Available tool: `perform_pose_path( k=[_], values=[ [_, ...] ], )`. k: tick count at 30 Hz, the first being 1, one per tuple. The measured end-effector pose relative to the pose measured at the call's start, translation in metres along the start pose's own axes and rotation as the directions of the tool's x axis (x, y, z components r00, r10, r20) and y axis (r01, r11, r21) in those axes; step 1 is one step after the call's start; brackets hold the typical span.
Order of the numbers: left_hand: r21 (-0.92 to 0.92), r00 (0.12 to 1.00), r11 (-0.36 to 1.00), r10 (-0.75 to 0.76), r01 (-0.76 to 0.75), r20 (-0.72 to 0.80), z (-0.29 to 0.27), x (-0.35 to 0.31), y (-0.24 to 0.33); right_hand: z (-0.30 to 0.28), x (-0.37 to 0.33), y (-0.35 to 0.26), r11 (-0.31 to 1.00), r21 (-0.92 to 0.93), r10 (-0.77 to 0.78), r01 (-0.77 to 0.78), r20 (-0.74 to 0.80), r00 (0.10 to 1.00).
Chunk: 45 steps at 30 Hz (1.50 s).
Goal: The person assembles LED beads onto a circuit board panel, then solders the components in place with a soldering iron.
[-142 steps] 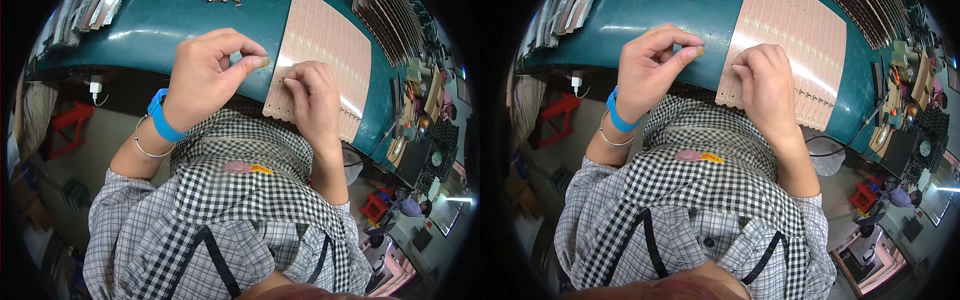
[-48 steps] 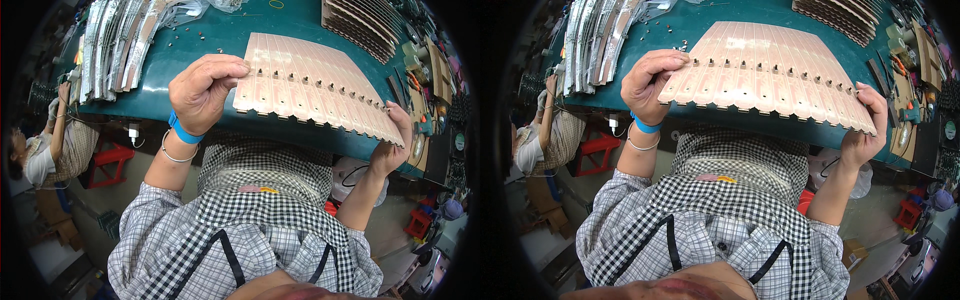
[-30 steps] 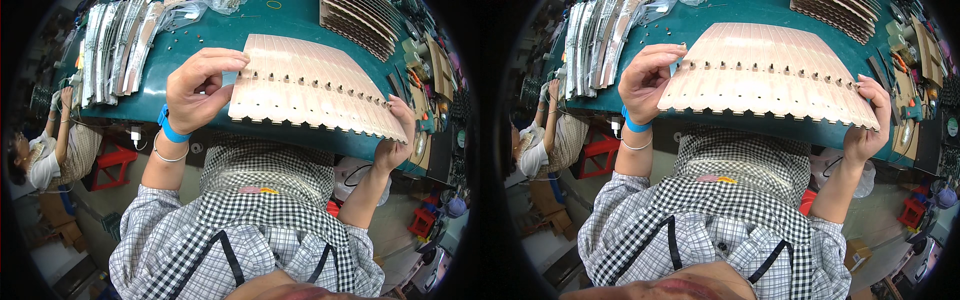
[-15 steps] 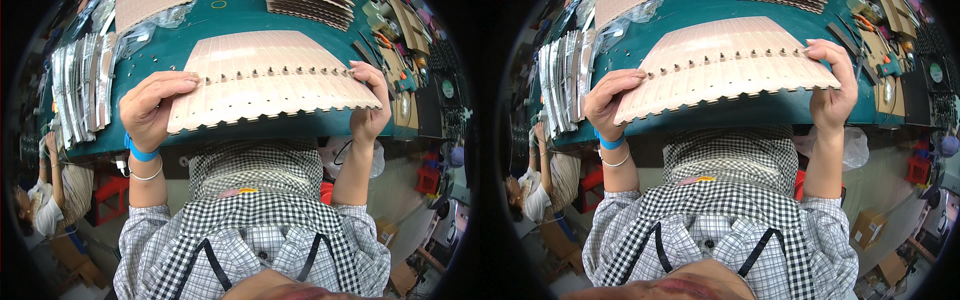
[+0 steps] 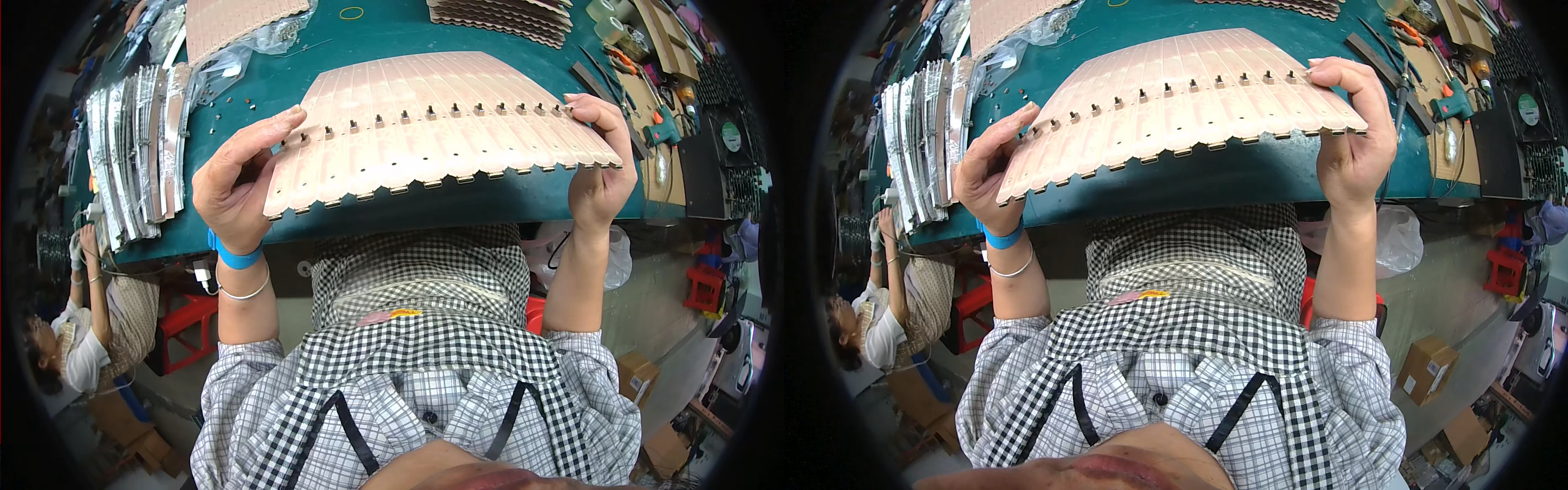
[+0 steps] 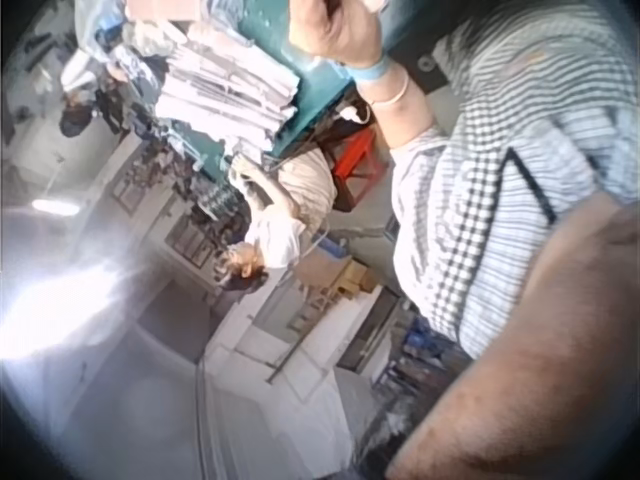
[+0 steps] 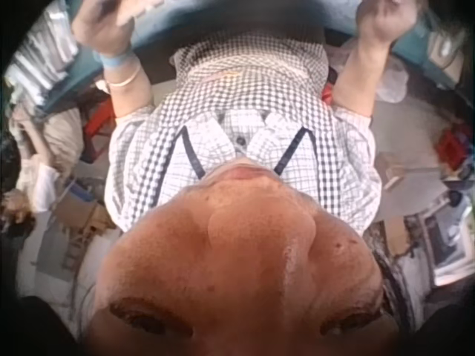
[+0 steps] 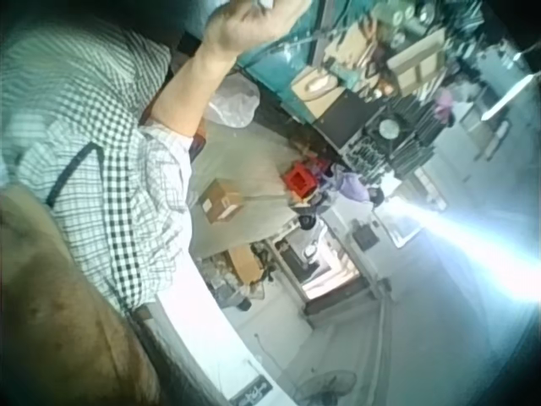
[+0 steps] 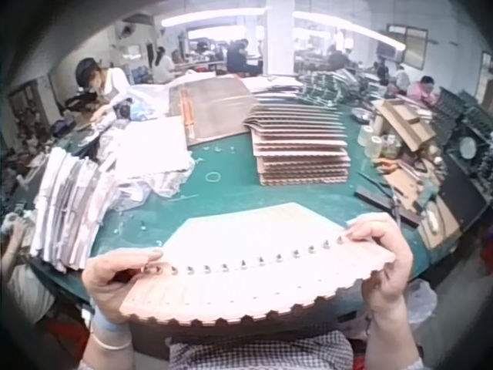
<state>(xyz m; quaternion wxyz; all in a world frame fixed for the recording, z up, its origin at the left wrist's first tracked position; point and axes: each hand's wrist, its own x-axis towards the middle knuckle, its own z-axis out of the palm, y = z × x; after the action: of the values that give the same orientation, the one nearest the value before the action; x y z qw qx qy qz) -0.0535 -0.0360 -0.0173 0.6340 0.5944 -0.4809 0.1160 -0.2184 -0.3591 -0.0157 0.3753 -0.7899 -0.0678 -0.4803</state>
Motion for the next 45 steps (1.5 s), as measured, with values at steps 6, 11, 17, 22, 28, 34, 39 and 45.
perform_pose_path(
  k=[6,11,17,22,28,34,39,45],
  values=[
    [0.228,0.986,0.959,0.162,-0.167,0.040,-0.006,0.004,0.002,0.000,-0.001,-0.002,0.999,0.045,0.030,-0.030,-0.003,1.000],
    [0.149,0.997,0.987,0.069,-0.064,-0.028,-0.004,-0.001,0.000,0.000,-0.002,-0.003,0.998,0.056,0.041,-0.040,-0.013,0.999],
    [0.076,1.000,0.997,0.000,0.002,-0.026,-0.010,-0.003,-0.005,0.003,-0.003,0.000,0.996,0.073,0.054,-0.052,-0.030,0.998],
    [0.068,1.000,0.997,-0.031,0.031,0.005,-0.015,-0.001,-0.004,0.000,-0.002,0.002,0.995,0.097,0.022,-0.021,-0.013,1.000],
    [0.060,0.998,0.997,-0.056,0.054,0.035,-0.019,0.002,-0.001,0.002,-0.001,-0.005,0.980,0.181,0.089,-0.082,-0.034,0.995],
    [0.103,0.993,0.993,-0.068,0.057,0.101,-0.020,0.007,0.003,-0.004,0.002,-0.001,0.999,0.041,0.011,-0.012,0.028,1.000],
    [0.019,0.996,0.996,-0.088,0.089,-0.017,-0.014,0.004,-0.004,-0.009,0.005,0.001,1.000,0.020,0.021,-0.023,0.103,0.994],
    [-0.038,0.999,0.999,-0.032,0.033,0.037,-0.014,0.007,-0.002,-0.028,0.031,-0.062,0.918,-0.370,-0.013,0.142,0.331,0.944]
  ],
)
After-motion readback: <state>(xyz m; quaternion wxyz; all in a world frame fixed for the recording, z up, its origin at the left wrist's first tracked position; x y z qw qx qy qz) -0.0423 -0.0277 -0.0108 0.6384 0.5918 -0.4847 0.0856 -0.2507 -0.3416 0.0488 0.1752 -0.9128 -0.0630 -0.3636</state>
